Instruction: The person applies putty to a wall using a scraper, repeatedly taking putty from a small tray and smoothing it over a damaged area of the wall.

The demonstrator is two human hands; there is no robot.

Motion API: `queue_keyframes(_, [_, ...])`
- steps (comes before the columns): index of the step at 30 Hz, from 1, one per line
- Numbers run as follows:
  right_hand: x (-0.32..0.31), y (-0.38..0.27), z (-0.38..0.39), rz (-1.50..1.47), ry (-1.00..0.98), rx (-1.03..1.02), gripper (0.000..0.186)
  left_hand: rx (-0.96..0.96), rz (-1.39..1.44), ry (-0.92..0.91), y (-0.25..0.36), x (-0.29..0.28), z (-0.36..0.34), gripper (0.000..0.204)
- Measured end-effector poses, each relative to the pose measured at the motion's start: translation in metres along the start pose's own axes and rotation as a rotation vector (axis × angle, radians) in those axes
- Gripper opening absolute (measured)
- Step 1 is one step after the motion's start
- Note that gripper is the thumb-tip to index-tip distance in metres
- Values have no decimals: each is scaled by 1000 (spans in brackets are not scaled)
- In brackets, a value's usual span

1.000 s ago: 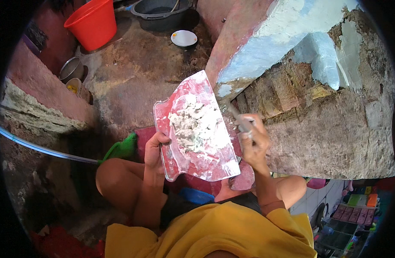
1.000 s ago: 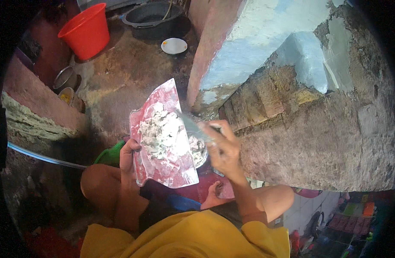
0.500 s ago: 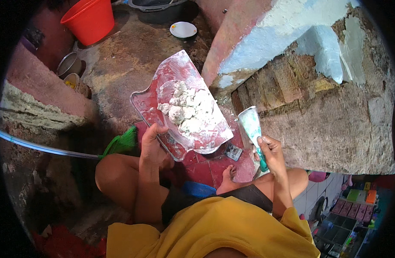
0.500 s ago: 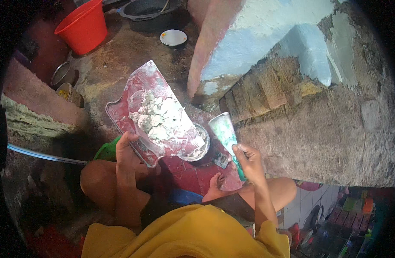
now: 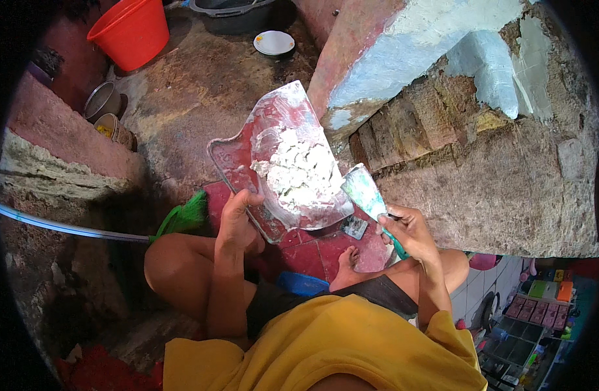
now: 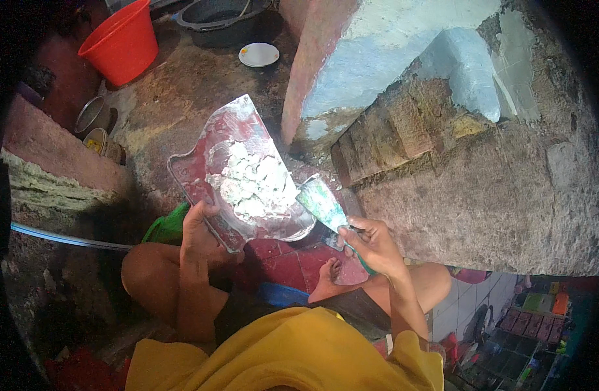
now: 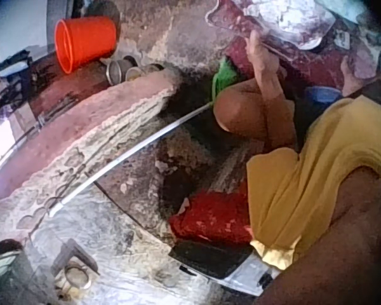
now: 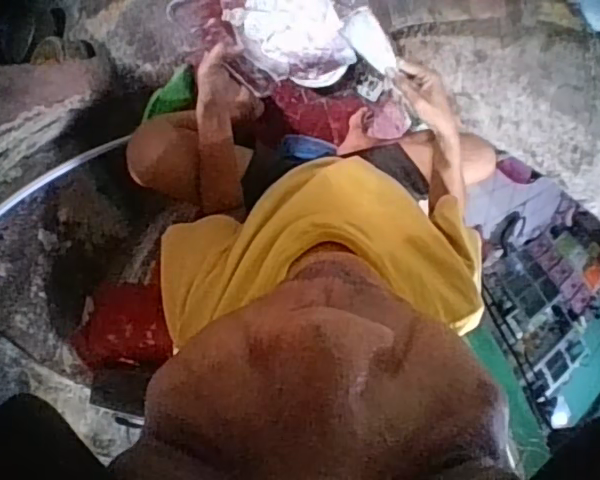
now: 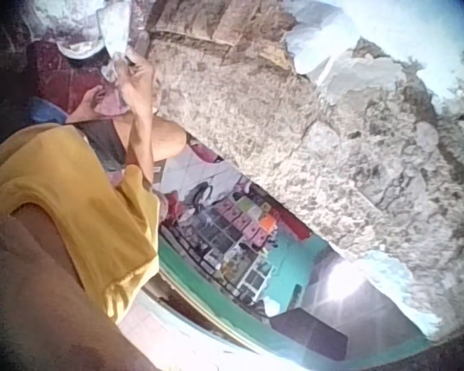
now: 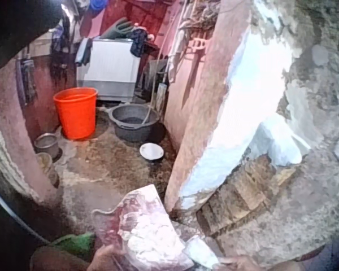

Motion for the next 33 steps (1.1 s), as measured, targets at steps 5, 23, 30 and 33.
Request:
queue_keyframes(5, [-1,-16,-2,19,82,-178,16,-102,95,15,2,10,4,48])
queue_keyframes(23, [-66,-140,-85,1600,670,-991,67,-26,224,-18,1,21,-4,55])
queue_keyframes(30, [-54,-165,-93,1735,687,-904,62,-20,211,-60,0,19,-6,56])
queue_keyframes(33, [-56,-166,-95,1755,693,-894,60,-28,211,-68,1,20,-6,55])
Point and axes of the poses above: each hand's wrist, its own z-axis away from the middle knuckle, its own x-axis out of the palm, y = z × x, the point moved 4 cm from there along -z, towards the middle knuckle, and after that the axes turned 4 degrees about -x, right-handed, at the moved point
